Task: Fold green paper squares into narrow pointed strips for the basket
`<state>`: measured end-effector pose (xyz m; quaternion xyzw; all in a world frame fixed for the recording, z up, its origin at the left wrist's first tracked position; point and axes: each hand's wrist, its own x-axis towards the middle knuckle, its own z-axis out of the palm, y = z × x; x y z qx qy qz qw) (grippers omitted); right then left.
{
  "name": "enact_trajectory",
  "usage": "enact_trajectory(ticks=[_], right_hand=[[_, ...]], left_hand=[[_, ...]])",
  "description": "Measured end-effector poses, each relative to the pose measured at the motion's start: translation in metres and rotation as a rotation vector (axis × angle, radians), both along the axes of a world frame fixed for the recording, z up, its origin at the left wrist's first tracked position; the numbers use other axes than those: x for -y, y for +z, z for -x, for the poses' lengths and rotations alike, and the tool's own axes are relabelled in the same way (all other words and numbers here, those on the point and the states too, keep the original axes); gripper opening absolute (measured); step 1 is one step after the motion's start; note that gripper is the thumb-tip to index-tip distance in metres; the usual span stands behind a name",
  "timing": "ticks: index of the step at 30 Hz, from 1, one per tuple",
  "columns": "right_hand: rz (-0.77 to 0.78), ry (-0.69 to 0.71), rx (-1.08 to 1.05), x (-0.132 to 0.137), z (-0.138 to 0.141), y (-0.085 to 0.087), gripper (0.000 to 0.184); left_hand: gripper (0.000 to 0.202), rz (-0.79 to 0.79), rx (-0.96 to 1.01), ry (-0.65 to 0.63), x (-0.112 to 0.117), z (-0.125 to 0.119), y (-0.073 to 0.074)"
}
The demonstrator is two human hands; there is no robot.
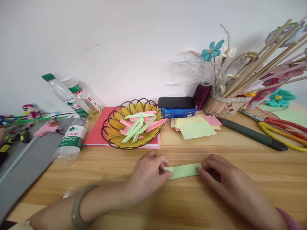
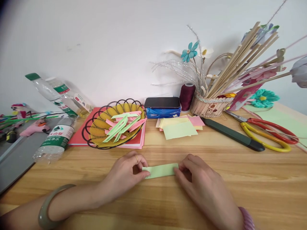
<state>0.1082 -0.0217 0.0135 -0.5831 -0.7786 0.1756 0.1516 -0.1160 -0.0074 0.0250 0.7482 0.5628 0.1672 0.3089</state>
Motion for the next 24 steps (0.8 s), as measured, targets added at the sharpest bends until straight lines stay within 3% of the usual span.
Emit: enact_trajectory(ticks=[15, 24], right_hand=[[-0.114, 0.000, -0.034, 0.0032, 0.0015, -0.0055, 0.022], [-0.104, -0.002, -0.044, 0.0042, 0.0022, -0.0059, 0.022]], left_hand=[[0.004, 0.000, 0.003, -0.050, 0.0010, 0.0003, 0.0047], [0.005, -0.029, -0.022, -0.056, 0.0006, -0.0005, 0.0032]])
